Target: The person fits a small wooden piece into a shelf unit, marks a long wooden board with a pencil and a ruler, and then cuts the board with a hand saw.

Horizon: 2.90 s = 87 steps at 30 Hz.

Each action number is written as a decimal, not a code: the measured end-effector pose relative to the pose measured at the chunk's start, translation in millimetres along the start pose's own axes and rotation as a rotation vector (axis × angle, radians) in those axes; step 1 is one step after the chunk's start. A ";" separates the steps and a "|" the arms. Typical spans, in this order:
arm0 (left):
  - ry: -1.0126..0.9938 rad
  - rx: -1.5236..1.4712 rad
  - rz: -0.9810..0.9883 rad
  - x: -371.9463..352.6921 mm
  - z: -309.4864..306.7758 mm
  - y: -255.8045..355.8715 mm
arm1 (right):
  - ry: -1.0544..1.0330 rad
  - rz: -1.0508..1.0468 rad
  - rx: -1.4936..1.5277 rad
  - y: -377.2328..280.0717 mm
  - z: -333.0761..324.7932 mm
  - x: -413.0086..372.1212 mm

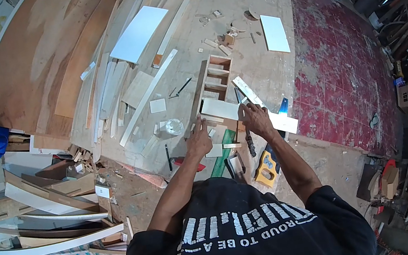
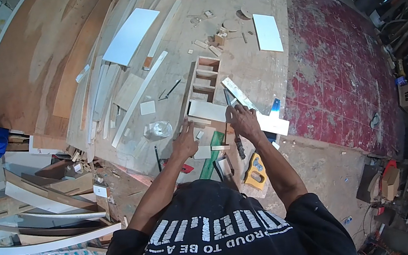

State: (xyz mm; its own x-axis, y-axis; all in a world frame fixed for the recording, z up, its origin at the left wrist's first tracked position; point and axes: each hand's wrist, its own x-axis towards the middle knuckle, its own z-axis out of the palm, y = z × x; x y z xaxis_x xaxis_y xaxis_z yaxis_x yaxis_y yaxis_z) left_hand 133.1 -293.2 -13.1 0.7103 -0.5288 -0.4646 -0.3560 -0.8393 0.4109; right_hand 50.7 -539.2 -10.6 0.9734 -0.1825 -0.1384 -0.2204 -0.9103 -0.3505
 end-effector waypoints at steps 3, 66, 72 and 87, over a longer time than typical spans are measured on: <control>-0.027 -0.009 -0.017 -0.7 -3.2 1.5 | 0.006 0.010 -0.014 0.1 0.9 -1.0; 0.105 0.195 0.205 -4.9 4.8 -2.9 | 0.013 -0.018 -0.012 -5.3 -0.7 2.7; 0.134 0.197 0.238 -3.8 6.5 -7.4 | -0.068 0.015 0.003 -6.7 -3.4 3.4; 0.078 0.194 0.189 -5.7 3.0 -4.5 | -0.057 -0.012 -0.020 -5.0 0.3 7.1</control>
State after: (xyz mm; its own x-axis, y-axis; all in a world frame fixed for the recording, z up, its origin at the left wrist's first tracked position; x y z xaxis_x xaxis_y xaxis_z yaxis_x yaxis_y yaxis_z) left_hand 128.8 -286.7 -14.6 0.6623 -0.6729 -0.3295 -0.5908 -0.7394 0.3227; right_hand 58.8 -535.8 -10.0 0.9708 -0.1501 -0.1869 -0.2065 -0.9198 -0.3337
